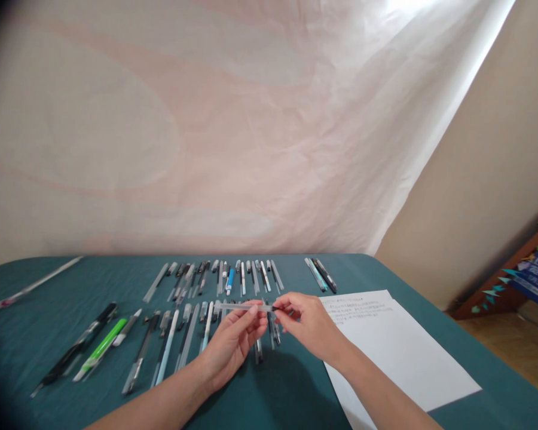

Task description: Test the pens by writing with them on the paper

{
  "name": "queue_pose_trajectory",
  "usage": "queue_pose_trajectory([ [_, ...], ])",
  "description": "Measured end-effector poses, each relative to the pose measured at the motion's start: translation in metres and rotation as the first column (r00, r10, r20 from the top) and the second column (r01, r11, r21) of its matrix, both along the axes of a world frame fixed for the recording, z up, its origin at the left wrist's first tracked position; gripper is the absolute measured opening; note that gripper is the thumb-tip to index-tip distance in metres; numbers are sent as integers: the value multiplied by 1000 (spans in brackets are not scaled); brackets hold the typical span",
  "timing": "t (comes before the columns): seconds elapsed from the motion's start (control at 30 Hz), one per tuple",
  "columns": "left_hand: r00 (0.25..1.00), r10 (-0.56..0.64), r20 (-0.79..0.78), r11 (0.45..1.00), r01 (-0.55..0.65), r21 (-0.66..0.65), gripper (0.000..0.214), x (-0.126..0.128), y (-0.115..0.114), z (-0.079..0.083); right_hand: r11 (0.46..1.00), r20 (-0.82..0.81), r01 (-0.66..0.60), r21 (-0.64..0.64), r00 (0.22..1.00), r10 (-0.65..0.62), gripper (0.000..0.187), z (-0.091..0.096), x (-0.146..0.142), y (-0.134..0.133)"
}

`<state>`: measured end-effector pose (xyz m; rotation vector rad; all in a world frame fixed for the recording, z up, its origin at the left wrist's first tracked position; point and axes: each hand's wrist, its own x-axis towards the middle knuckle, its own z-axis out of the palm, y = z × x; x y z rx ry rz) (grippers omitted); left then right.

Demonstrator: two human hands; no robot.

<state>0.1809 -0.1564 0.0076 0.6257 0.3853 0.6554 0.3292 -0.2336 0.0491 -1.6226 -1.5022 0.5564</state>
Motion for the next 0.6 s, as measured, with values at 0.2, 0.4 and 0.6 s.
queue_pose_trajectory([
  [0.2, 1000, 0, 2, 1000, 0, -25, 17, 0, 2, 0, 1000, -37, -27, 4, 999, 27, 17, -3, -1, 0],
  [0.4, 1000, 4, -14, 1000, -4, -11, 17, -1, 2, 2, 1000, 84, 2, -7, 997, -2, 24, -4, -5, 1],
  [0.6, 1000, -18, -6, 1000, 18, 14, 18, 0, 1, 0, 999, 4, 22, -48, 1000, -22, 40, -16, -6, 5],
])
